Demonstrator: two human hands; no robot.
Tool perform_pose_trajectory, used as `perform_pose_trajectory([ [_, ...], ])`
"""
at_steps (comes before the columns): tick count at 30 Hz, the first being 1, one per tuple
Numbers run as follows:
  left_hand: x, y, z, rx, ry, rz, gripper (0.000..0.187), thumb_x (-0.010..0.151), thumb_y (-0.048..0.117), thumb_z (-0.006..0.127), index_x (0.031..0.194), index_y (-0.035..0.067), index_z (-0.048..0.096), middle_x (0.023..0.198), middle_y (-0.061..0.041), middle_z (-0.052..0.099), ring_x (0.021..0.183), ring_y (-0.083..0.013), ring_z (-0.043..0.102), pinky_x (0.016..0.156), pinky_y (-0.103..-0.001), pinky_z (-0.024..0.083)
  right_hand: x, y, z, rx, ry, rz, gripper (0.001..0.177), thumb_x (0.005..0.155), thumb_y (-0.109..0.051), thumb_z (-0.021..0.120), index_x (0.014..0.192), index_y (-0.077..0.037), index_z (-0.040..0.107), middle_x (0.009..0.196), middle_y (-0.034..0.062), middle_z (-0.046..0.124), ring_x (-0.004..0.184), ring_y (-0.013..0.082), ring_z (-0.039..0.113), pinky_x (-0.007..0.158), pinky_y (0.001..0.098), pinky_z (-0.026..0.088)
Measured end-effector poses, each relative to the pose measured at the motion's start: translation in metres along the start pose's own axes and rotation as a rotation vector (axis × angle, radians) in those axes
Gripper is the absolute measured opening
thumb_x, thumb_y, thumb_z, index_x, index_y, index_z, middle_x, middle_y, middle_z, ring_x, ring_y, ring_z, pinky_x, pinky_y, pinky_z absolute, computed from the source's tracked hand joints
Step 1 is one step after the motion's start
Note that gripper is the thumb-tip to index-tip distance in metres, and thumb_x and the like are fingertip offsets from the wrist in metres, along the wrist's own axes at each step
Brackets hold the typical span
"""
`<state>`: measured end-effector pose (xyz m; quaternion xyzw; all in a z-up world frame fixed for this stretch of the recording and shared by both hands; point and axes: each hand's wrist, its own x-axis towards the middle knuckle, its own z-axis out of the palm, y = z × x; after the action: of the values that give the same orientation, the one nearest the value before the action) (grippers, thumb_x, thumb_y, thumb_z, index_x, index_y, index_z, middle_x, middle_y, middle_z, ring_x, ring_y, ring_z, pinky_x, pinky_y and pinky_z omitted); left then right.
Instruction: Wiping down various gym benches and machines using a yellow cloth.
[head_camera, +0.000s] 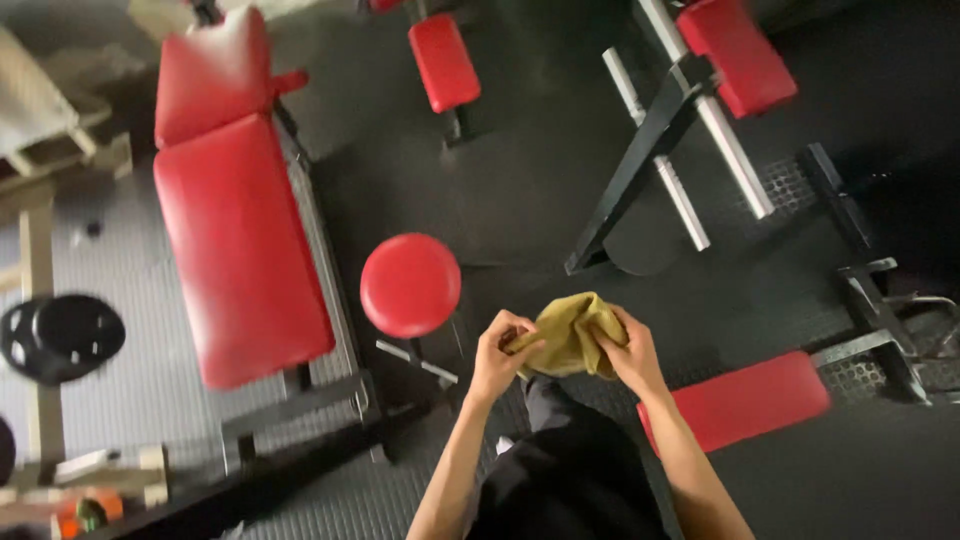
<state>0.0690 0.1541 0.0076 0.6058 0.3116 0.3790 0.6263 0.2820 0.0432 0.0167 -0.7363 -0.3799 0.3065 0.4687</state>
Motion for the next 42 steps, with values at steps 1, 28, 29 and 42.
perform_pose_trajectory([
  [1, 0.026, 0.006, 0.001, -0.003, -0.022, 0.007, 0.027, 0.078, 0.011, 0.092, 0.099, 0.008, 0.076, 0.085, -0.005, 0.058, 0.079, -0.0135, 0.054, 0.076, -0.027, 0.048, 0.018, -0.009, -0.005, 0.001, 0.023, 0.0, 0.034, 0.089, -0.021, 0.078, 0.121, -0.009, 0.074, 0.1, 0.0142, 0.077, 0.097, 0.0341, 0.074, 0.085, 0.0461, 0.056],
  [28, 0.505, 0.13, 0.157, 0.19, -0.849, 0.993, 0.012, 0.084, 0.013, 0.079, 0.094, 0.018, 0.075, 0.119, -0.012, 0.05, 0.12, -0.0412, 0.051, 0.105, -0.052, 0.043, 0.242, -0.196, -0.153, -0.432, 0.375, -0.369, 0.042, 0.083, -0.046, 0.077, 0.102, -0.009, 0.072, 0.131, 0.0211, 0.064, 0.116, 0.0488, 0.064, 0.096, 0.0588, 0.051],
  [29, 0.509, 0.138, 0.156, 0.165, -0.982, 0.935, 0.016, 0.078, 0.013, 0.081, 0.092, 0.012, 0.073, 0.128, -0.018, 0.052, 0.127, -0.0474, 0.049, 0.108, -0.059, 0.04, 0.25, -0.196, -0.15, -0.445, 0.394, -0.341, 0.046, 0.083, -0.054, 0.075, 0.101, -0.012, 0.069, 0.119, 0.0146, 0.067, 0.11, 0.0428, 0.066, 0.09, 0.0525, 0.052],
  [42, 0.584, 0.151, 0.165, 0.387, -1.499, 0.883, 0.081, 0.066, 0.042, 0.07, 0.137, 0.009, 0.052, 0.105, -0.015, 0.054, 0.088, -0.0402, 0.06, 0.084, -0.052, 0.05, 0.345, -0.156, -0.072, -1.01, 0.767, 0.483, 0.065, 0.068, -0.063, 0.077, 0.122, -0.034, 0.057, 0.087, -0.006, 0.062, 0.075, 0.0229, 0.071, 0.068, 0.038, 0.059],
])
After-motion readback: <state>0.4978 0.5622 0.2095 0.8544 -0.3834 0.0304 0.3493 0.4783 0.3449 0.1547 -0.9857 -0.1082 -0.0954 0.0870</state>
